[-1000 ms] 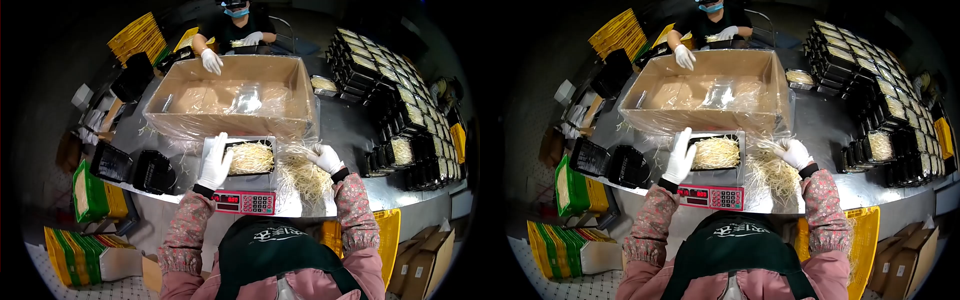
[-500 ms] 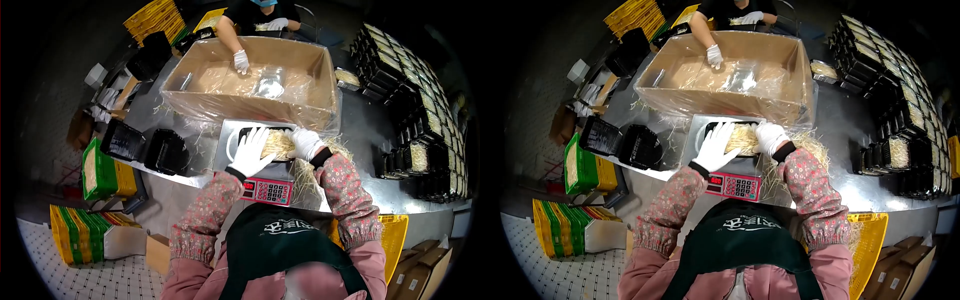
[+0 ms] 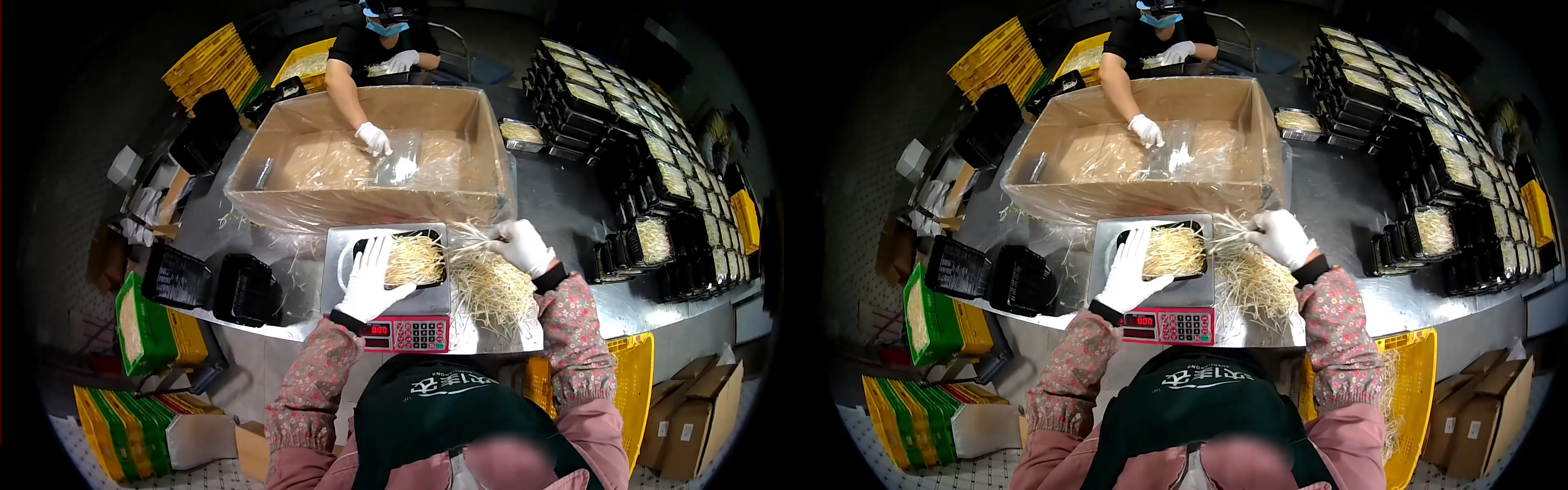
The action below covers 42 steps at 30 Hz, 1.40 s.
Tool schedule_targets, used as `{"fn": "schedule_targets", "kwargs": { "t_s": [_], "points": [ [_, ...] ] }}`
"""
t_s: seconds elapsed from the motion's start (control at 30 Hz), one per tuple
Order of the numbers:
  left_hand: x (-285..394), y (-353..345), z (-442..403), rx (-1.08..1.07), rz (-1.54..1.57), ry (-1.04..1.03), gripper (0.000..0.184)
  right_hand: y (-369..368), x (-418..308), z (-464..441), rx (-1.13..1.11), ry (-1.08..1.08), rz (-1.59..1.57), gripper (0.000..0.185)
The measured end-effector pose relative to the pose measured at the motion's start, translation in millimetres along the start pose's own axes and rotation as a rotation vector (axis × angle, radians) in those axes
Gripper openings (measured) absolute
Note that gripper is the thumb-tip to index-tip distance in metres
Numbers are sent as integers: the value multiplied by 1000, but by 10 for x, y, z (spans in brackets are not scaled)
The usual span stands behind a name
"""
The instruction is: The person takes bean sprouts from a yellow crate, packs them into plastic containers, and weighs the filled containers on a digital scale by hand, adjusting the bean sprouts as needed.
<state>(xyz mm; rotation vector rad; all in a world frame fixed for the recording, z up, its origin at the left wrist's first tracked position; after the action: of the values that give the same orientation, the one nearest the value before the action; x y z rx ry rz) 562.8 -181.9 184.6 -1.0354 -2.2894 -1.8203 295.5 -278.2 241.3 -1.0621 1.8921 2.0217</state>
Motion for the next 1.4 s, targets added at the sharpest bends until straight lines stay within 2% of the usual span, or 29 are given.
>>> {"fn": "schedule_targets", "kwargs": {
  "t_s": [0.03,0.1,0.17,0.2,0.23,0.3,0.33,0.37,0.43,0.47,0.5,0.57,0.63,0.67,0.7,0.77,0.8,0.83,0.9,0.97,1.0,1.07,1.17,1.23,1.27,1.3,1.4],
  "points": [
    [90,170,-3,25,-61,-53,107,-10,266,7,7,-78,-40,22],
    [18,349,72,78,25,-29,108,-150,706,66,-160,-275,247,29],
    [-52,416,94,90,9,-6,107,-337,933,133,-317,-320,743,43],
    [-33,408,52,86,3,-26,106,-284,705,117,-180,-260,597,60],
    [-6,389,17,80,-2,-42,105,-246,410,89,27,-153,410,69],
    [83,223,-136,53,-50,-62,103,-394,-160,9,272,152,13,71],
    [102,90,-184,95,-54,-131,102,-570,-417,-15,296,157,-45,71],
    [101,-36,-224,92,-48,-131,92,-820,-623,-41,294,207,-37,74],
    [107,-225,-298,45,-221,-162,77,-1462,-793,-91,58,80,103,81],
    [60,-283,-296,84,-190,-181,65,-1608,-836,24,166,163,162,82],
    [88,-256,-297,75,-171,-193,57,-1595,-889,9,121,146,137,83],
    [-41,-346,-314,59,-162,-242,53,-1595,-875,-76,-59,57,113,85],
    [-138,-405,-445,-195,-304,-76,50,-1556,-894,-226,-160,-3,108,89],
    [-199,-467,-475,-244,-352,-57,50,-1591,-886,-324,-229,9,116,91],
    [-162,-437,-480,-309,-321,-5,55,-1496,-940,-352,-260,66,104,90],
    [-36,-282,-381,-125,-173,-104,64,-1249,-974,-452,-396,107,251,85],
    [-71,-292,-381,-123,-127,-40,71,-1050,-889,-645,-239,112,137,83],
    [-43,-267,-352,-55,-104,-98,82,-834,-776,-828,-90,119,24,82],
    [43,-166,-345,-85,-46,-34,86,-381,-513,-1210,74,-70,-37,75],
    [125,-35,-328,-25,-21,-9,87,-281,-187,-1583,288,-110,251,76],
    [145,36,-314,23,-25,-7,84,-470,161,-1782,110,-270,268,79],
    [158,156,-255,74,-35,9,81,-706,349,-1884,-294,-348,213,86],
    [114,352,-121,214,68,103,65,-1096,687,-2182,-476,-202,133,82],
    [56,408,10,287,110,123,58,-1151,663,-2248,-511,-216,353,72],
    [56,451,71,295,59,114,52,-1034,518,-2205,-428,-167,465,56],
    [40,486,145,374,117,113,45,-1010,469,-2181,-434,-158,468,56],
    [-12,606,365,465,181,165,42,-810,252,-2107,-236,-107,595,32]
  ]
}}
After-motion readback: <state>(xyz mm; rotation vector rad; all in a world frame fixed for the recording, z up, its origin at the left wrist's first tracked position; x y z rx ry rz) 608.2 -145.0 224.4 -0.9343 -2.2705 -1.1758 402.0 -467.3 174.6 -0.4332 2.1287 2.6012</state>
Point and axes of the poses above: each hand's wrist, its own z-axis away from the middle knuckle, its own y-axis out of the back of the hand, x = y × z, the point moved 8 cm from there along -z, towards the middle knuckle, and after that the axes turned 13 degrees about -y, right-handed, at the moved point
